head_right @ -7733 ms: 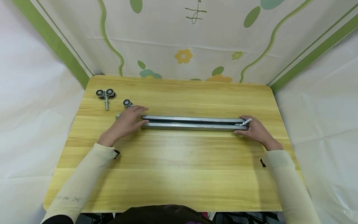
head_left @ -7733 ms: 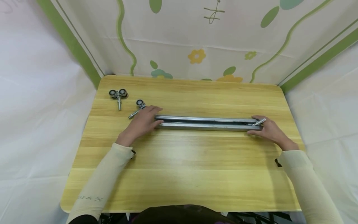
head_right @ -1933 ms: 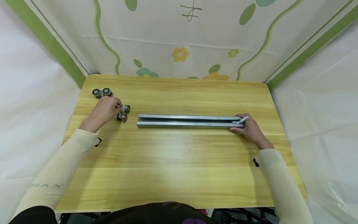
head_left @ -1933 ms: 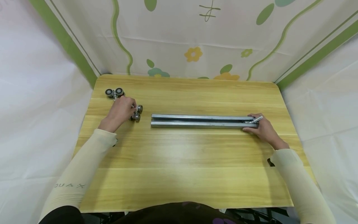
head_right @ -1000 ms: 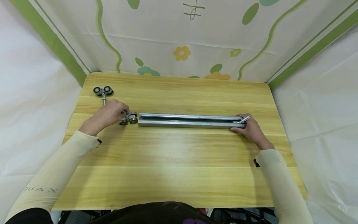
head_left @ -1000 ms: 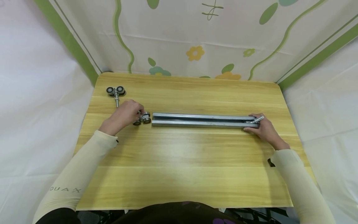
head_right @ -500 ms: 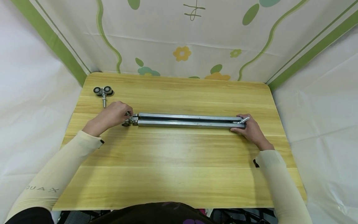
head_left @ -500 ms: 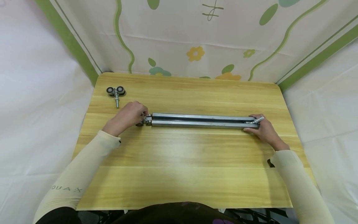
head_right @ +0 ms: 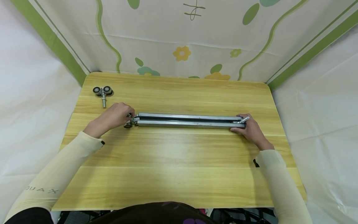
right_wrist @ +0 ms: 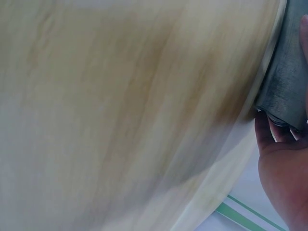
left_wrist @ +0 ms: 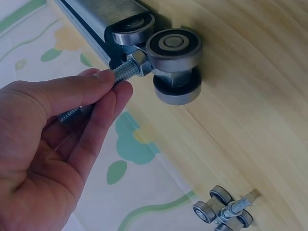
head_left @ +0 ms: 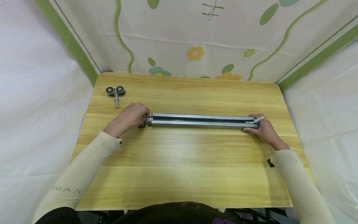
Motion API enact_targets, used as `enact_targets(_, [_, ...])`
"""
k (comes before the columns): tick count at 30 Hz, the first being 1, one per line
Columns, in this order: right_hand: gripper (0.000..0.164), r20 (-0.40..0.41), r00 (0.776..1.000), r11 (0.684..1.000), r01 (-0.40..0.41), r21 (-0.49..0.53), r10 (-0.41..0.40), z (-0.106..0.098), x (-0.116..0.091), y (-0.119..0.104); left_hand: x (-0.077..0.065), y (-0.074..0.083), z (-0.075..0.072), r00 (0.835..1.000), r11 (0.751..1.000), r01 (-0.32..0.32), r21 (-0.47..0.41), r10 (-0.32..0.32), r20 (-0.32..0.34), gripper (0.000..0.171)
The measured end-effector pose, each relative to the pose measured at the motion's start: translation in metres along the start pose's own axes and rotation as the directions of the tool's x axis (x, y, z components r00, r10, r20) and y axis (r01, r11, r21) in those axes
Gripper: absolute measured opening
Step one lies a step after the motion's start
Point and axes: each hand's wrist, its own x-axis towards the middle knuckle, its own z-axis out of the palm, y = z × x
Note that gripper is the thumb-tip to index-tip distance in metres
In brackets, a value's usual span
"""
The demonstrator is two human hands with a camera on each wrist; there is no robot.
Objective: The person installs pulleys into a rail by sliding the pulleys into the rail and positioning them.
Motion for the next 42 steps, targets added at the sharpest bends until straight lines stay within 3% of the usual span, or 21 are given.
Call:
enact_targets(17, [0.074,0.000,1.000,1.000,-0.014,-0.001,0.014,0.003,0.003,0.001,0.009,0.010,-0.002,0.998,0.998,-0.060,0.021,0.060,-0.006,0.013])
enact_targets(25, [0.076,0.001,1.000,1.000,-0.013,0.001,0.013,0.002,0.003,0.001,0.018,0.018,0.002,0.999,0.999,-0.041,0.025,0.040,0.015,0.018])
enact_targets(35, [0.076,-0.018,1.000,1.000,-0.020,-0.004,0.020,0.003,0.001,0.000,0.026,0.026,0.003,0.998,0.997,-0.066,0.030,0.066,-0.001,0.024])
enact_targets(42, [0.077,-0.024,1.000,1.000,-0.007,-0.003,0.007,0.003,0.000,0.001,0.032,0.031,0.003,0.997,0.998,-0.067,0.007,0.067,0.027,0.027])
